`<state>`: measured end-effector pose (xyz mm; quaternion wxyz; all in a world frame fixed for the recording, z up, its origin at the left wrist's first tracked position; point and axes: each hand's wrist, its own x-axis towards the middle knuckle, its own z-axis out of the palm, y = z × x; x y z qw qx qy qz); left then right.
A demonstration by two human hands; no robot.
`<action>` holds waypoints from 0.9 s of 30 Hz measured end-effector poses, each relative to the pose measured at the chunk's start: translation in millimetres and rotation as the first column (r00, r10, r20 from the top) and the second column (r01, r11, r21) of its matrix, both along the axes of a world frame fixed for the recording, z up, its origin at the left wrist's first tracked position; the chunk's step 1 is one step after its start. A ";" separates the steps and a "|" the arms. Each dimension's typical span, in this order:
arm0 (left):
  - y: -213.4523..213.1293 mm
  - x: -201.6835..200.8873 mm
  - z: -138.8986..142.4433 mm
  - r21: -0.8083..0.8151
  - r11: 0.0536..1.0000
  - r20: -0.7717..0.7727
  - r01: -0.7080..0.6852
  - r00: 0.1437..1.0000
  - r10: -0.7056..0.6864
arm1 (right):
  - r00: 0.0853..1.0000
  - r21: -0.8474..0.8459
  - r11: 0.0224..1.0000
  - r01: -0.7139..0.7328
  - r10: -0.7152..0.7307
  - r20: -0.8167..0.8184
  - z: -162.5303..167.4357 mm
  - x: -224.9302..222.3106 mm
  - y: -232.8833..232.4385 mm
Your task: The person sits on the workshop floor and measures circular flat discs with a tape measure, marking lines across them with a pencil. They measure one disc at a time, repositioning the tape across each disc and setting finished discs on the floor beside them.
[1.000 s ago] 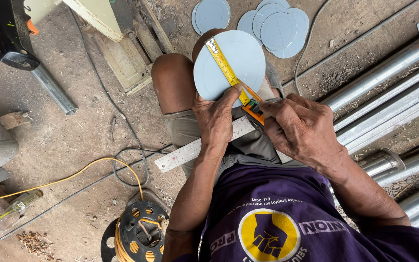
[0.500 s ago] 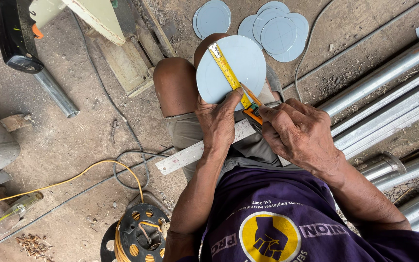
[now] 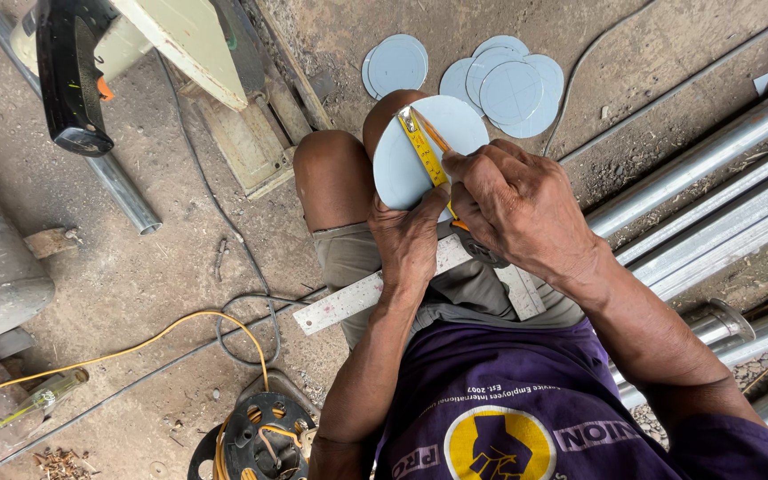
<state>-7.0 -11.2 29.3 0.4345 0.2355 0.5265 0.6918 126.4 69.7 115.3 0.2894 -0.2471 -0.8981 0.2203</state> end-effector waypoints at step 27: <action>-1.2 -1.9 -0.8 -0.095 0.995 -0.107 0.012 0.994 -0.022 | 0.931 -0.231 0.958 -0.171 0.234 0.281 30.9 36.7 -10.6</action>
